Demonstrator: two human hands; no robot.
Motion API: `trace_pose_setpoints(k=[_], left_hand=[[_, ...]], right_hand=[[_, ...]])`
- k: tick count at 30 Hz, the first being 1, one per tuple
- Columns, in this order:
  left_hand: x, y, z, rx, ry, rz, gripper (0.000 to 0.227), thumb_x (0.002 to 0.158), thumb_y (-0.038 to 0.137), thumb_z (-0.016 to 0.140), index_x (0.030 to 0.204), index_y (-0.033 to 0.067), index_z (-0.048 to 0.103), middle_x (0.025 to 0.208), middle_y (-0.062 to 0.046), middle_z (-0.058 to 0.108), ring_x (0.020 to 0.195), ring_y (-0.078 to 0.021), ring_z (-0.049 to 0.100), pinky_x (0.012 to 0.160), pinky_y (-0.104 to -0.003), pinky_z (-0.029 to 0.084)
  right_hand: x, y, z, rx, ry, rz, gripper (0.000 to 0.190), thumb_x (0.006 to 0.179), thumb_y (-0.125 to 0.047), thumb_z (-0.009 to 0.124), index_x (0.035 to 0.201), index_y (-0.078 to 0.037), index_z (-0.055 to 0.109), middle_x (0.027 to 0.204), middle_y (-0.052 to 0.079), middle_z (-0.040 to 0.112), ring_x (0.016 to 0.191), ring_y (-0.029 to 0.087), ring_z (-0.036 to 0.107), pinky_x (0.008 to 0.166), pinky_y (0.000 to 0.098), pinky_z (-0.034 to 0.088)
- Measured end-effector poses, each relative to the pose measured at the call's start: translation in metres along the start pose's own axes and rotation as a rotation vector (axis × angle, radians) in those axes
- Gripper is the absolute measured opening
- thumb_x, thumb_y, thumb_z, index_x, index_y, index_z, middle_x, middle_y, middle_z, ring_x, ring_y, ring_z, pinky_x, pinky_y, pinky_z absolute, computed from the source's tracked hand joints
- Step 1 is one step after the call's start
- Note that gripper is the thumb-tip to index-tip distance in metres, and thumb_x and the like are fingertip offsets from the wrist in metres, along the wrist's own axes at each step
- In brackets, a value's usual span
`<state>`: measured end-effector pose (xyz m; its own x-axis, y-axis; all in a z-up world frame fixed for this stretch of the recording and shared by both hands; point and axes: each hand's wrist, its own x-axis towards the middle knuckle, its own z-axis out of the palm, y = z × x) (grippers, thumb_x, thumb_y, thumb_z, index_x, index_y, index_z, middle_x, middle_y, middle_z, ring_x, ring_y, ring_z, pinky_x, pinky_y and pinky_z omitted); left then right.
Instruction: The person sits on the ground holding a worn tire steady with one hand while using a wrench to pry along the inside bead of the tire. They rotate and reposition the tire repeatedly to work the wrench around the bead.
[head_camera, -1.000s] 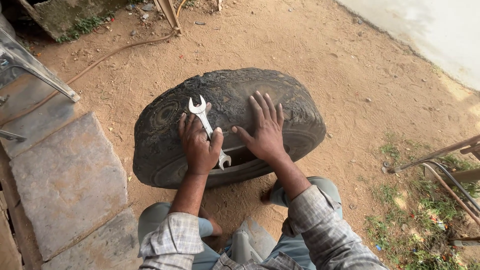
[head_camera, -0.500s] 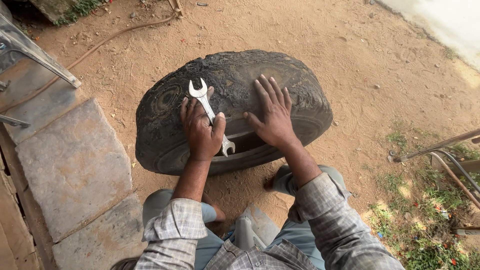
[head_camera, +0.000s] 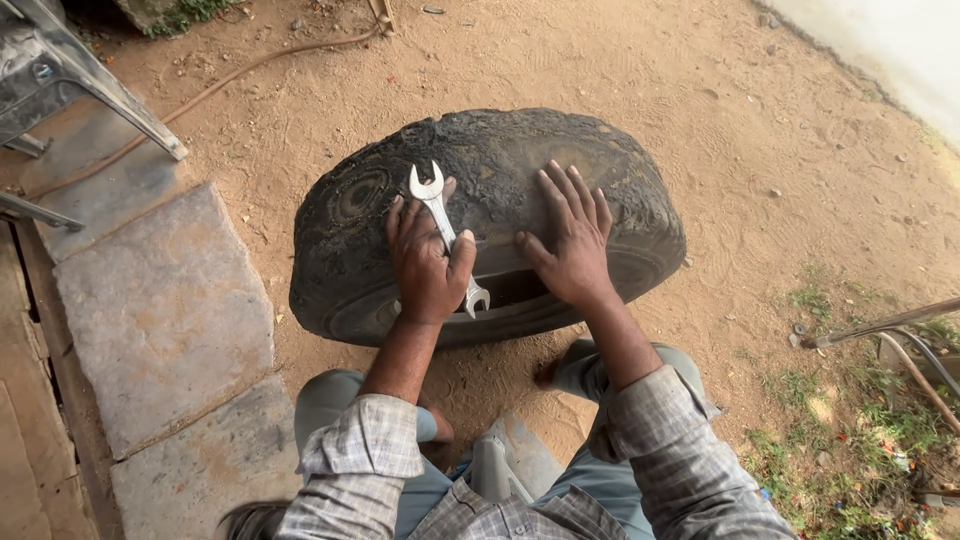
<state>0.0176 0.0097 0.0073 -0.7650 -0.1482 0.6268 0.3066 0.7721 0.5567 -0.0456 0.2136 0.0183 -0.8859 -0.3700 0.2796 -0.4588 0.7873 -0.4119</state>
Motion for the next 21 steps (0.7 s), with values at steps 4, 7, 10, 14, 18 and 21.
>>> trace_pose_setpoints(k=[4,7,10,14,18,21], left_hand=[[0.003,-0.005,0.004,-0.046,0.012,-0.008,0.025,0.095,0.022,0.056,0.095,0.0014,0.07,0.149,-0.016,0.063,0.148,-0.0348,0.047,0.13,-0.059,0.014],[0.002,-0.005,0.005,-0.059,0.033,-0.011,0.026,0.095,0.023,0.056,0.095,0.001,0.071,0.149,-0.015,0.063,0.148,-0.0336,0.046,0.13,-0.059,0.014],[-0.001,-0.001,0.006,-0.03,0.026,-0.019,0.028,0.093,0.023,0.058,0.071,0.0065,0.065,0.145,-0.014,0.065,0.147,-0.0337,0.047,0.129,-0.058,0.015],[0.0,-0.001,0.006,-0.034,0.018,0.008,0.029,0.094,0.022,0.057,0.07,0.008,0.064,0.147,-0.014,0.064,0.148,-0.0341,0.046,0.129,-0.059,0.015],[0.009,-0.007,0.009,-0.059,0.01,-0.022,0.031,0.092,0.022,0.058,0.065,0.009,0.063,0.146,-0.014,0.064,0.144,-0.0323,0.049,0.129,-0.061,0.016],[0.003,-0.009,0.011,-0.017,0.041,0.026,0.029,0.092,0.023,0.059,0.067,0.0083,0.063,0.146,-0.014,0.064,0.146,-0.035,0.048,0.128,-0.061,0.016]], right_hand=[[0.003,0.001,-0.006,0.014,-0.002,-0.048,0.081,0.097,-0.05,0.064,0.164,-0.021,0.029,0.173,0.005,0.025,0.162,0.025,0.013,0.131,0.0485,-0.003],[0.001,0.002,-0.003,-0.003,-0.002,-0.072,0.079,0.098,-0.05,0.061,0.164,-0.021,0.03,0.172,0.006,0.026,0.16,0.026,0.013,0.13,0.0489,-0.003],[-0.003,0.005,0.002,0.016,0.048,-0.059,0.078,0.097,-0.052,0.06,0.163,-0.021,0.031,0.171,0.005,0.029,0.161,0.025,0.015,0.131,0.0472,0.0],[-0.004,0.006,0.0,0.021,0.049,-0.01,0.08,0.095,-0.052,0.062,0.164,-0.023,0.033,0.173,0.003,0.031,0.164,0.024,0.016,0.133,0.0479,-0.001],[0.01,0.001,-0.001,0.01,0.023,-0.015,0.089,0.09,-0.058,0.072,0.161,-0.023,0.032,0.169,0.005,0.028,0.159,0.026,0.015,0.128,0.0504,-0.003],[0.007,-0.009,0.0,-0.002,0.042,0.036,0.094,0.081,-0.054,0.077,0.158,-0.024,0.033,0.167,0.004,0.03,0.159,0.024,0.016,0.129,0.0497,-0.003]])
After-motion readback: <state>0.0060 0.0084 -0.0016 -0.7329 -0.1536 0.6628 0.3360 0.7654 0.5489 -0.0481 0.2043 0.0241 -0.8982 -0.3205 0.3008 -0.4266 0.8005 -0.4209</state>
